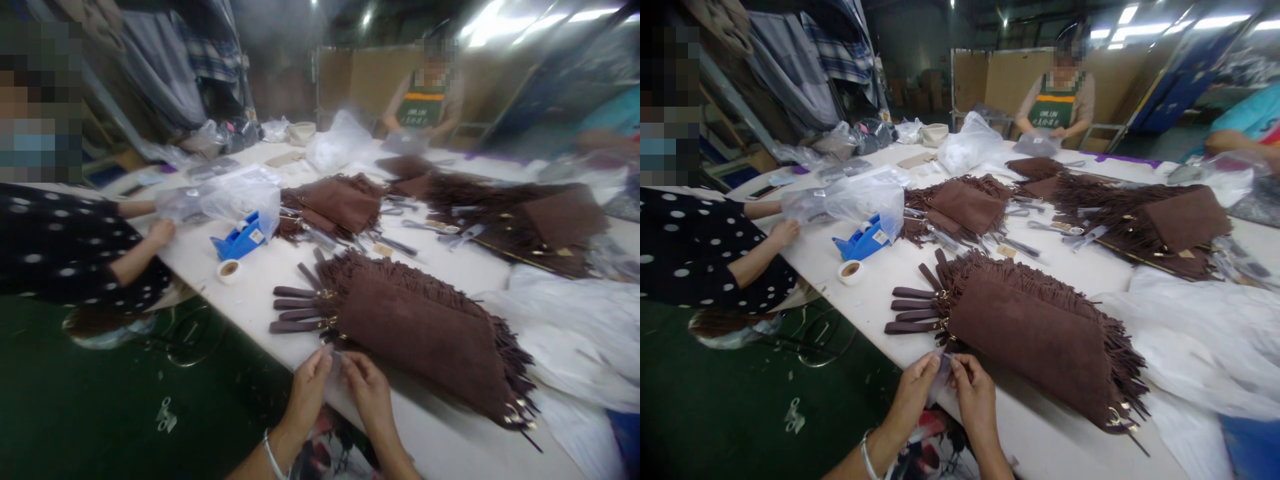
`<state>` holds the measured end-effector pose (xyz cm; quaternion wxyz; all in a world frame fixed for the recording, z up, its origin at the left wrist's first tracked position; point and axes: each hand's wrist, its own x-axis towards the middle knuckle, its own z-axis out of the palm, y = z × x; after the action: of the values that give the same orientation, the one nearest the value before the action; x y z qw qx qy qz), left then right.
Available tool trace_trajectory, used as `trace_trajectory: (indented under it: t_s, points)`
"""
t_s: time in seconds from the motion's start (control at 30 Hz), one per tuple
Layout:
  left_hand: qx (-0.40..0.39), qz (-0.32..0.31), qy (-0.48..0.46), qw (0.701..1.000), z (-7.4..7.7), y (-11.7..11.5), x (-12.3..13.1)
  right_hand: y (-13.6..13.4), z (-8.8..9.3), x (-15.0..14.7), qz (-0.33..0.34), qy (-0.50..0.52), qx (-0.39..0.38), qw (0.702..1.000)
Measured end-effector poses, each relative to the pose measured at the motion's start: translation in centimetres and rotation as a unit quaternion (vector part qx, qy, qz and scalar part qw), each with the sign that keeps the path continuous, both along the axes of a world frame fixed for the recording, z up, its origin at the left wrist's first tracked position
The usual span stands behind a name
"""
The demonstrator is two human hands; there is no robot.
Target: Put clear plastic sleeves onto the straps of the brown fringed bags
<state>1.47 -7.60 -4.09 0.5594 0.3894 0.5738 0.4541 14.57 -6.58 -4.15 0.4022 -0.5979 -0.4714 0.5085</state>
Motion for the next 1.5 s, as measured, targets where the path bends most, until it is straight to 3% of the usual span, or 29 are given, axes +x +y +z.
trace_trajectory:
  t_s: [0.13, 0.4, 0.77, 0.93, 1.1, 1.23, 1.5]
  points:
    - [0.036, 0.004, -0.024, 0.999, 0.0, 0.8, -0.3, 0.4, -0.3, -0.2, -0.039, 0.0, -0.01, 0.999]
    - [0.088, -0.041, -0.014, 0.995, 2.1, 3.1, -0.4, 0.4, -0.2, -0.7, -0.054, -0.001, -0.003, 0.999]
    - [0.074, -0.069, 0.027, 0.995, 2.5, 4.5, -0.2, 0.1, 1.4, -0.5, -0.049, 0.009, 0.022, 0.999]
    - [0.076, -0.078, 0.047, 0.993, 2.9, 5.1, -0.2, 0.2, 1.4, -0.8, -0.069, 0.043, 0.011, 0.997]
    - [0.072, -0.067, 0.036, 0.994, 3.4, 4.6, -0.5, 0.3, 0.5, -2.2, -0.125, 0.114, -0.025, 0.985]
    - [0.073, -0.093, -0.004, 0.993, 3.4, 3.5, -1.3, 0.1, 0.1, -2.6, -0.158, 0.177, -0.052, 0.97]
    - [0.102, -0.071, 0.091, 0.988, 2.2, 2.2, -2.3, -0.8, 0.3, -1.8, -0.102, 0.17, -0.009, 0.98]
